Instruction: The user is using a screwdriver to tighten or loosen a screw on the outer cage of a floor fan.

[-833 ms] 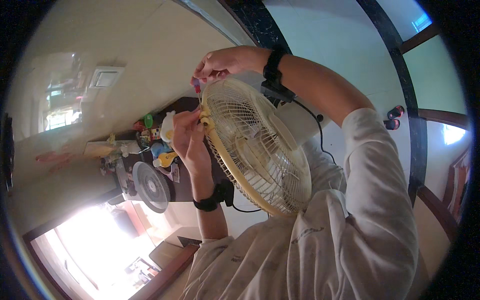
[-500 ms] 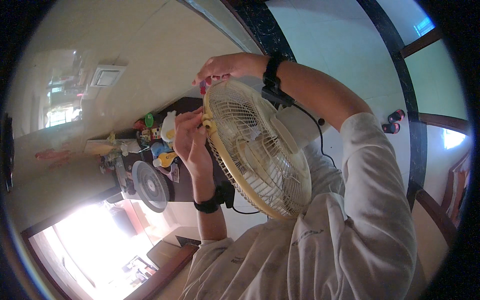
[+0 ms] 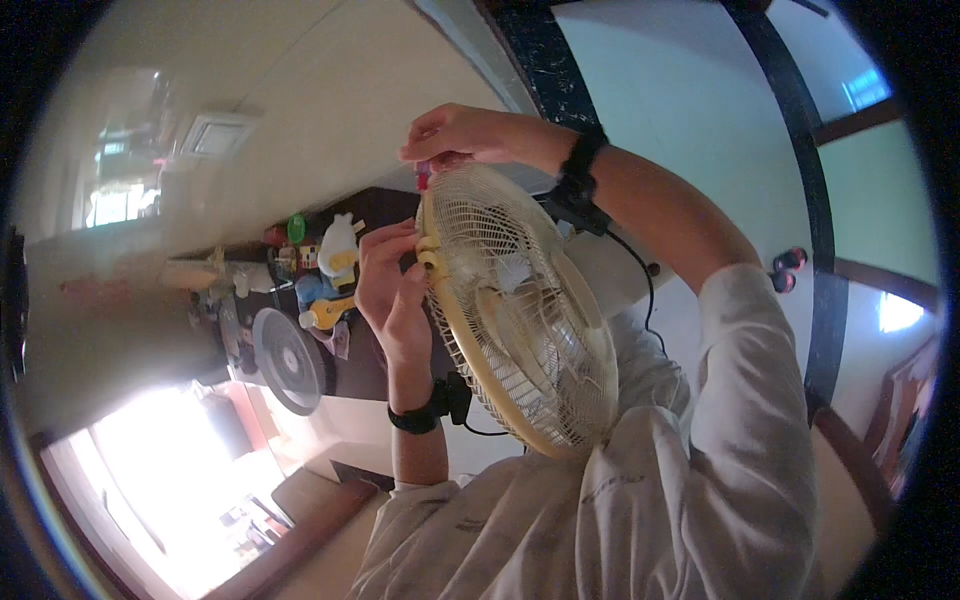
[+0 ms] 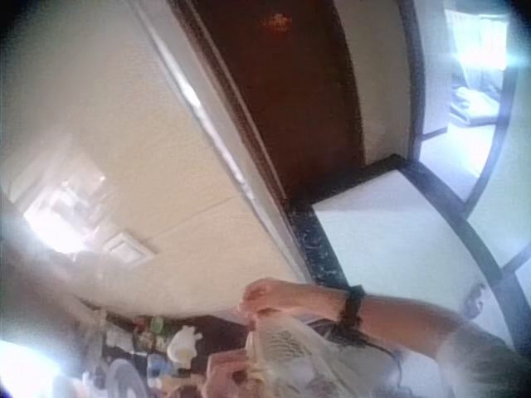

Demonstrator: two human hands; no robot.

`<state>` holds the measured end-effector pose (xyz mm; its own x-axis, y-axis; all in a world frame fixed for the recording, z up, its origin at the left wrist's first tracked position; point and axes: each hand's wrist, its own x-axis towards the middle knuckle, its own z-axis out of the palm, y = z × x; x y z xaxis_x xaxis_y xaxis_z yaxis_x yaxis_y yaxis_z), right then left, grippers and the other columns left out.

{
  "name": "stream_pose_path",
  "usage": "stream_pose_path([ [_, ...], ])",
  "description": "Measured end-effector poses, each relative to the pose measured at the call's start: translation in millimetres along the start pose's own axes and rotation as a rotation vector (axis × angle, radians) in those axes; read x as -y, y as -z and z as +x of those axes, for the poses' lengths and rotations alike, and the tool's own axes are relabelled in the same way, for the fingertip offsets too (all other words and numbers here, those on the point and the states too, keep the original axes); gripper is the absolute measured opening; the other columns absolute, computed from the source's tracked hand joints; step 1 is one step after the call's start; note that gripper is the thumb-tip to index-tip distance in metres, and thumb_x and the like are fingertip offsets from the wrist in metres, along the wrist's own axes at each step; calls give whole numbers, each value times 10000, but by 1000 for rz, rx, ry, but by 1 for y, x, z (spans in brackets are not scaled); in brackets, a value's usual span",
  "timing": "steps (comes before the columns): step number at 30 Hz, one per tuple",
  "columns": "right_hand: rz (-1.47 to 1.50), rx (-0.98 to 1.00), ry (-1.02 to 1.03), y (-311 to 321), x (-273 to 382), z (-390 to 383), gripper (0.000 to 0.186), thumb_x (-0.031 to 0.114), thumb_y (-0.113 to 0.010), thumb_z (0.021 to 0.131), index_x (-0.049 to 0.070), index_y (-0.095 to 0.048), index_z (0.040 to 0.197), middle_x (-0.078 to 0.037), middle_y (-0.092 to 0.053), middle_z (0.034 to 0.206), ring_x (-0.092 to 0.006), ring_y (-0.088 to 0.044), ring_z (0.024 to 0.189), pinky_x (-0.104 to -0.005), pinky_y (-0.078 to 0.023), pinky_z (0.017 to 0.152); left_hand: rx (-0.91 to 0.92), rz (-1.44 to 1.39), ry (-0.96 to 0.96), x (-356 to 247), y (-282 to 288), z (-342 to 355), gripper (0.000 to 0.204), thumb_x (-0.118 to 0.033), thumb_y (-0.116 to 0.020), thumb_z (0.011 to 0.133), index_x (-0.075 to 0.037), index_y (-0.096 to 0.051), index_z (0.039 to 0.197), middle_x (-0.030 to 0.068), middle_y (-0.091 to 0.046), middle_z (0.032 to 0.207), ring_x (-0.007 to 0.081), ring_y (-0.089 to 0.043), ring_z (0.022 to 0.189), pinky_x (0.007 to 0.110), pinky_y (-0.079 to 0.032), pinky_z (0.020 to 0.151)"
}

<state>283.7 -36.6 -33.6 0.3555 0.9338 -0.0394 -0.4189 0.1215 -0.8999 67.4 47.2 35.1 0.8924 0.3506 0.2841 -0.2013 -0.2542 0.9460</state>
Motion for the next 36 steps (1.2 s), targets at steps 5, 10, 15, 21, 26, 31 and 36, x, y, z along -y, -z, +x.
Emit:
stream_pose_path([
  [5,106,32,-95,-3,18,-15,140,150,-638,916,13,-637,943,-58,-629,884,-143,-625,817,-258,-523,757,40,63,-14,-5,2,2,263,-143,-663,756,9,-650,970,148,-565,1098,250,-536,1057,364,-414,932],
  [10,64,87,-82,0,17,-15,147,146,-659,904,37,-619,995,-45,-617,964,-151,-636,854,-276,-531,799,38,58,-26,-3,1,3,286,-153,-669,727,-6,-655,971,144,-559,1060,258,-550,1010,363,-436,894],
  [15,9,43,-56,-5,18,-7,181,156,-687,888,76,-555,981,-11,-580,932,-116,-618,826,-255,-528,746,53,83,-40,-8,5,2,282,-182,-678,753,3,-665,965,130,-562,1064,241,-550,1034,349,-419,921],
  [21,-117,-45,-106,-2,19,0,160,183,-709,875,131,-557,876,39,-569,769,-19,-482,613,-162,-357,515,6,69,-59,-7,1,1,270,-190,-680,755,-19,-677,964,121,-547,1038,245,-546,977,362,-430,885],
  [26,-142,-69,-69,-5,13,0,189,224,-684,898,103,-550,841,31,-541,703,-31,-464,572,-183,-389,514,-17,39,-91,-4,1,-3,272,-176,-683,735,-24,-672,960,125,-540,1021,263,-531,1007,367,-417,904],
  [31,89,-123,-140,-13,23,-3,181,169,-643,919,24,-669,1025,-58,-649,816,-97,-589,681,-208,-473,574,-50,13,-89,-3,2,-8,279,-162,-686,710,-38,-673,960,119,-544,1018,269,-527,1009,376,-396,926],
  [36,29,-81,-98,10,14,-9,224,124,-663,900,-12,-662,1077,-63,-668,856,-106,-613,680,-209,-509,598,-72,-4,-152,0,-3,-8,249,-181,-685,739,-39,-670,943,116,-550,987,267,-524,966,377,-398,885],
])
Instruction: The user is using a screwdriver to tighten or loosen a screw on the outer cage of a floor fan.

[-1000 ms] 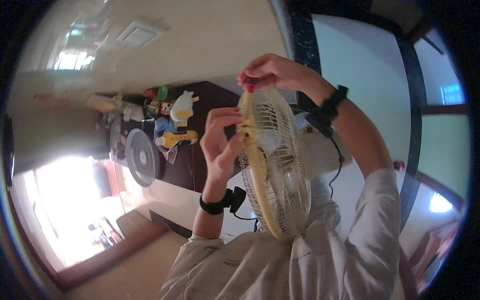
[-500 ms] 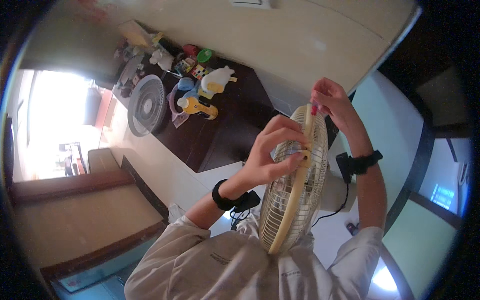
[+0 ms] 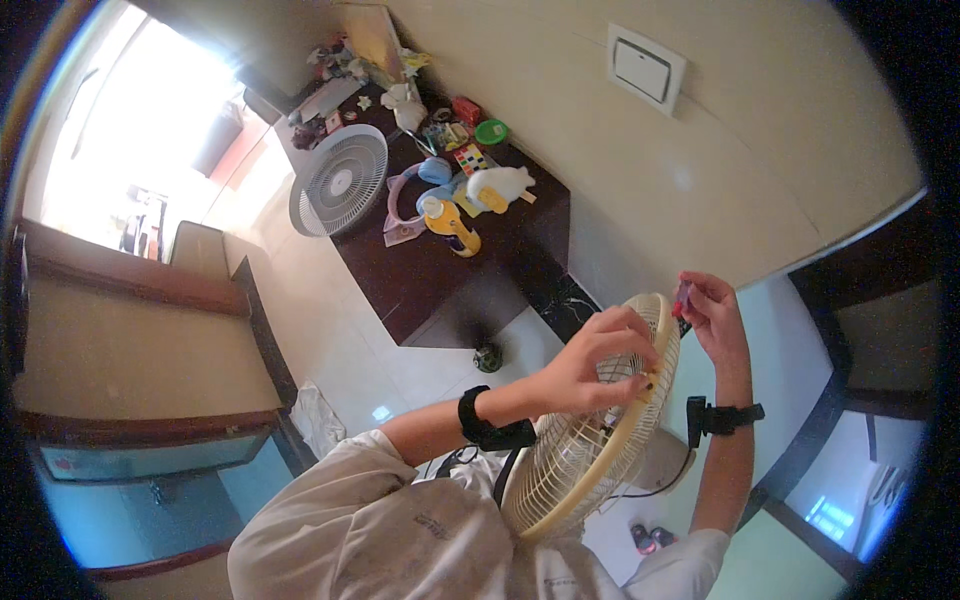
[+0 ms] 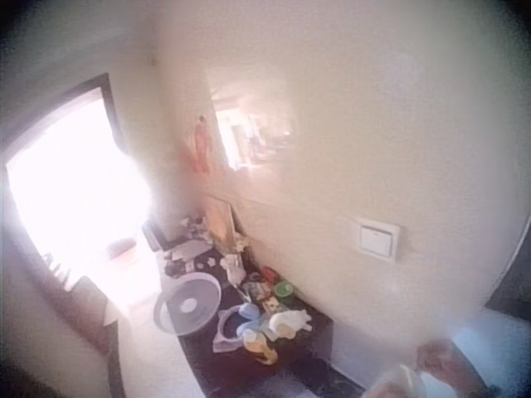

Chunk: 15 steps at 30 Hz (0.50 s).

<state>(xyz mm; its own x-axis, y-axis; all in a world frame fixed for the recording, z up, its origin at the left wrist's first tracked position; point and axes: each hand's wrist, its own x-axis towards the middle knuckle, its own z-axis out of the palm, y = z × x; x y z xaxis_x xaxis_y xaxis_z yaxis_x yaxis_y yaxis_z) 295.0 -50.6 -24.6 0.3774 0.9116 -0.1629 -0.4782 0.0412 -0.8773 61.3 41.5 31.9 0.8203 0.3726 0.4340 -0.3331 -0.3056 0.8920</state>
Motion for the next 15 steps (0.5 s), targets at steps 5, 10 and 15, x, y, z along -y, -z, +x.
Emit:
stream_pose_path([
  [5,-81,14,-69,11,-2,1,224,228,-652,923,16,-662,994,-21,-647,767,-67,-569,549,-174,-467,510,-16,7,-8,-1,-4,-2,236,-186,-682,751,-33,-667,931,116,-556,968,273,-529,956,384,-402,876],
  [10,-238,13,-5,3,-2,3,365,363,-555,977,102,-528,721,22,-512,631,-56,-451,524,-203,-350,485,-51,83,-54,1,-8,-3,266,-222,-695,712,-44,-668,908,112,-567,944,284,-545,930,395,-415,852],
  [15,-290,34,-45,-26,4,13,400,369,-543,980,126,-442,678,31,-413,602,-80,-387,553,-234,-293,511,-111,26,-30,4,-1,-3,255,-244,-685,706,-72,-674,893,99,-581,928,281,-551,923,399,-406,839],
])
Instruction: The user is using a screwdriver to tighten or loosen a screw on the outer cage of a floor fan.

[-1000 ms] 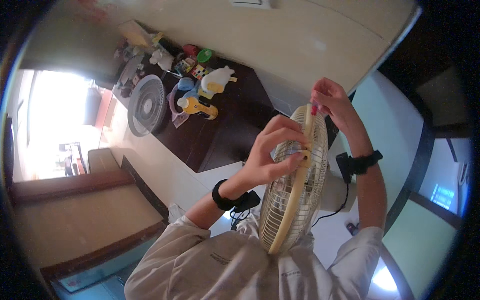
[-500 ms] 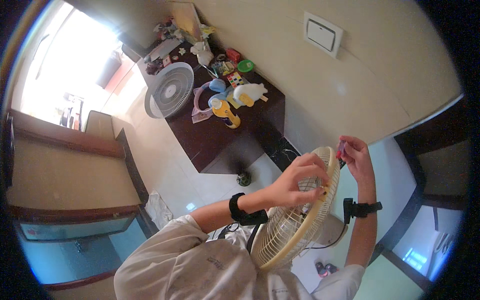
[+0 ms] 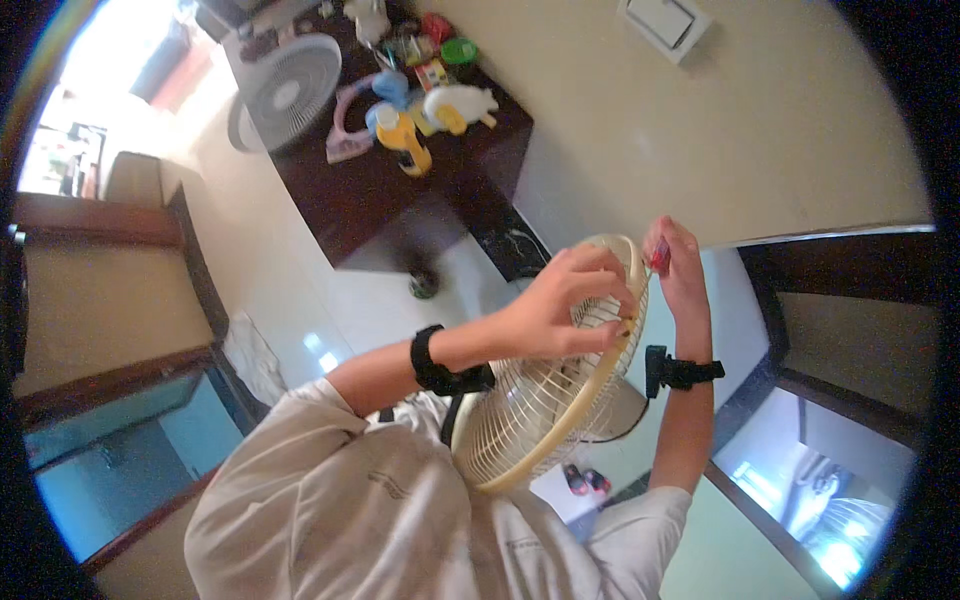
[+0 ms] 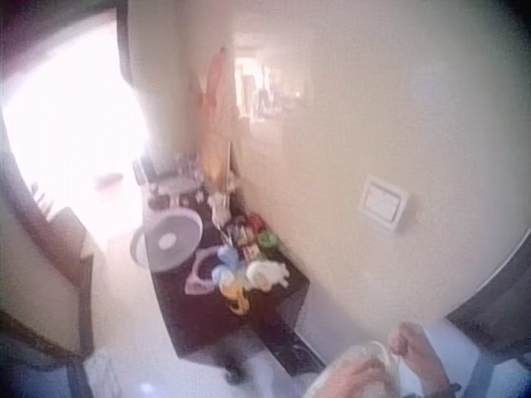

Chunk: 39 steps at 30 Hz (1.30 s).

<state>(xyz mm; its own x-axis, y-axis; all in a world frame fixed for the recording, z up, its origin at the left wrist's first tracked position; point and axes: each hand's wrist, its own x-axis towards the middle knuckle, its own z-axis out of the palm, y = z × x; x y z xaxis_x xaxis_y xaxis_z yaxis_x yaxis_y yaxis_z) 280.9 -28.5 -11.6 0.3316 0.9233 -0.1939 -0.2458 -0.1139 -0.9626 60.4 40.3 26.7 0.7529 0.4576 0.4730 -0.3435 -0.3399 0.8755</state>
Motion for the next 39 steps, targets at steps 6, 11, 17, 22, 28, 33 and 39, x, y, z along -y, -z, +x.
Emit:
stream_pose_path([
  [6,66,-79,-60,-5,-1,-1,375,326,-589,959,111,-456,682,18,-431,669,-73,-378,571,-229,-293,523,-99,69,25,-6,-7,-12,197,-244,-683,712,-111,-670,857,69,-570,896,254,-548,901,382,-387,801],
  [11,143,-10,-53,-8,8,-7,259,241,-670,916,109,-497,775,20,-451,733,-57,-381,580,-199,-302,520,-126,153,57,-16,-11,-19,148,-229,-680,702,-132,-647,809,58,-542,873,234,-535,879,365,-368,767],
  [17,339,-38,-21,-1,5,-11,235,242,-634,936,76,-509,825,-62,-512,823,-108,-436,629,-229,-342,525,-166,181,56,-16,-14,-22,199,-233,-673,692,-129,-645,859,54,-541,884,230,-533,882,365,-365,763],
  [22,471,-9,-48,38,6,-18,164,171,-585,950,17,-552,904,-170,-587,946,-168,-463,686,-260,-400,555,-179,200,68,-15,-11,-23,220,-246,-669,680,-123,-639,860,56,-540,869,227,-527,870,372,-361,754],
  [28,227,-159,5,34,3,-35,214,91,-587,931,17,-605,1131,-142,-576,965,-148,-459,666,-221,-401,550,-208,156,93,-15,-9,-28,227,-274,-668,673,-111,-617,823,62,-543,870,236,-512,880,383,-357,741],
  [33,119,-169,-73,8,10,-23,251,85,-569,935,26,-600,1177,-101,-551,941,-127,-471,695,-219,-411,572,-229,160,88,-15,-6,-29,250,-302,-680,680,-105,-607,815,73,-540,918,241,-501,894,391,-355,745],
  [39,51,139,-95,-10,9,-5,270,135,-537,953,36,-587,1199,-69,-525,901,-113,-475,721,-225,-408,660,-232,131,117,-14,-12,-32,244,-295,-682,686,-107,-616,828,93,-543,1022,249,-506,977,413,-360,778],
])
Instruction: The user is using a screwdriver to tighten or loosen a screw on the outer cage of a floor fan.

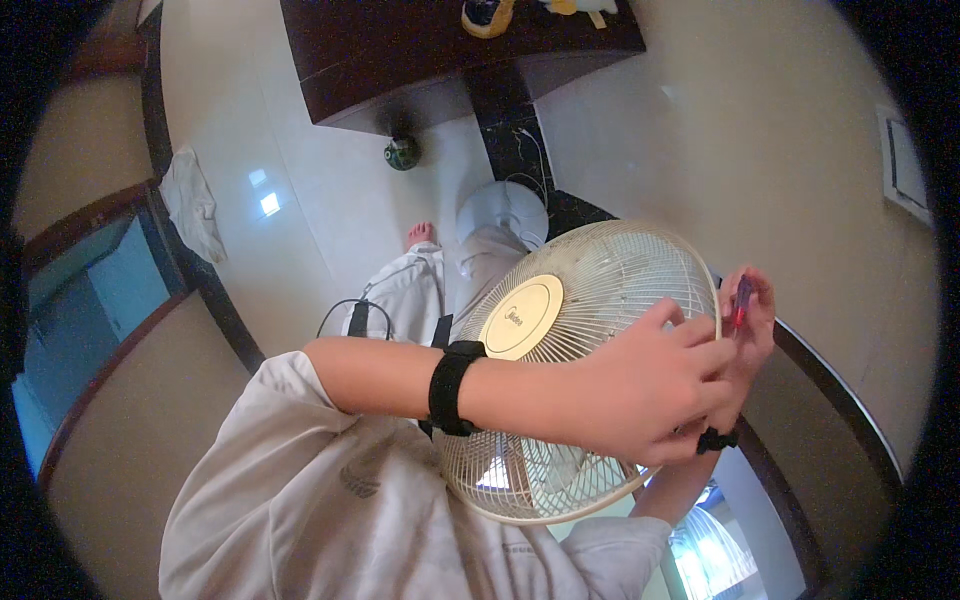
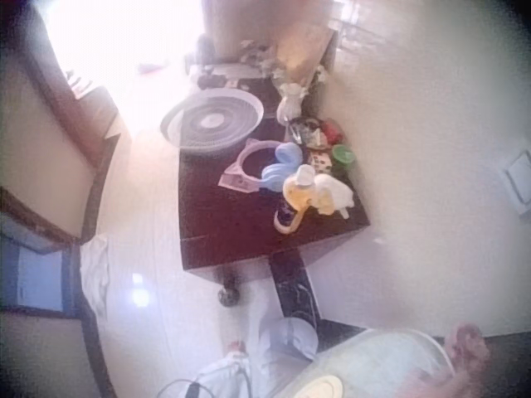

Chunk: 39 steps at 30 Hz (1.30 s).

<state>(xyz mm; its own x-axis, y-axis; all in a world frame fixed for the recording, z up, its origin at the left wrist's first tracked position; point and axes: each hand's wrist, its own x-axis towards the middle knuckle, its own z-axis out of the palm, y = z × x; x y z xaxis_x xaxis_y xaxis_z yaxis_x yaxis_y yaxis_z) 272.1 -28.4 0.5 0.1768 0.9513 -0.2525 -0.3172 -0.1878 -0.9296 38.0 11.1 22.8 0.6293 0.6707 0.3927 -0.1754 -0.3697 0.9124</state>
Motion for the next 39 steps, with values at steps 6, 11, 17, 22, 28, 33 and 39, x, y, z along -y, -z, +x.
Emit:
stream_pose_path([
  [6,-65,141,-17,12,6,5,327,194,-488,978,39,-533,1263,-82,-477,961,-143,-439,782,-245,-394,701,-48,-121,-35,2,-5,2,215,-263,-678,686,-117,-625,834,111,-526,1091,242,-518,1030,435,-366,849],
  [11,-98,152,-36,15,7,5,317,203,-477,984,45,-506,1258,-91,-470,972,-136,-438,790,-242,-396,712,-88,-119,-44,6,-8,-2,232,-272,-658,692,-89,-621,829,138,-527,1068,251,-521,1021,447,-365,863],
  [17,-153,242,-84,25,14,9,326,219,-471,990,57,-482,1273,-92,-459,1002,-127,-438,806,-244,-413,721,-77,-95,-39,5,-13,1,318,-300,-669,669,-53,-629,865,144,-535,1031,302,-519,1018,483,-361,899],
  [22,-219,249,-85,18,15,13,276,196,-473,990,74,-486,1238,-82,-448,976,-134,-430,785,-255,-419,719,-34,-138,-25,6,-10,1,338,-305,-680,660,-45,-638,872,134,-540,1009,329,-519,1019,518,-352,929],
  [28,-189,219,-103,13,10,12,259,189,-477,988,75,-483,1221,-79,-445,969,-134,-432,780,-258,-421,719,14,-130,-29,2,-9,6,325,-288,-666,675,-38,-661,881,131,-548,974,334,-521,1031,556,-348,932],
  [33,-181,194,-102,11,10,7,245,183,-481,986,76,-481,1206,-78,-443,964,-135,-433,776,-260,-423,719,-67,-46,-93,3,-17,7,329,-327,-684,698,-29,-709,834,96,-571,898,314,-514,1016,518,-358,866],
  [39,-157,168,-101,5,11,2,228,176,-485,983,77,-479,1189,-76,-441,958,-136,-435,772,-262,-425,719,-27,-52,-77,1,-21,8,330,-320,-662,719,-24,-718,854,97,-569,898,331,-506,1016,542,-351,882],
])
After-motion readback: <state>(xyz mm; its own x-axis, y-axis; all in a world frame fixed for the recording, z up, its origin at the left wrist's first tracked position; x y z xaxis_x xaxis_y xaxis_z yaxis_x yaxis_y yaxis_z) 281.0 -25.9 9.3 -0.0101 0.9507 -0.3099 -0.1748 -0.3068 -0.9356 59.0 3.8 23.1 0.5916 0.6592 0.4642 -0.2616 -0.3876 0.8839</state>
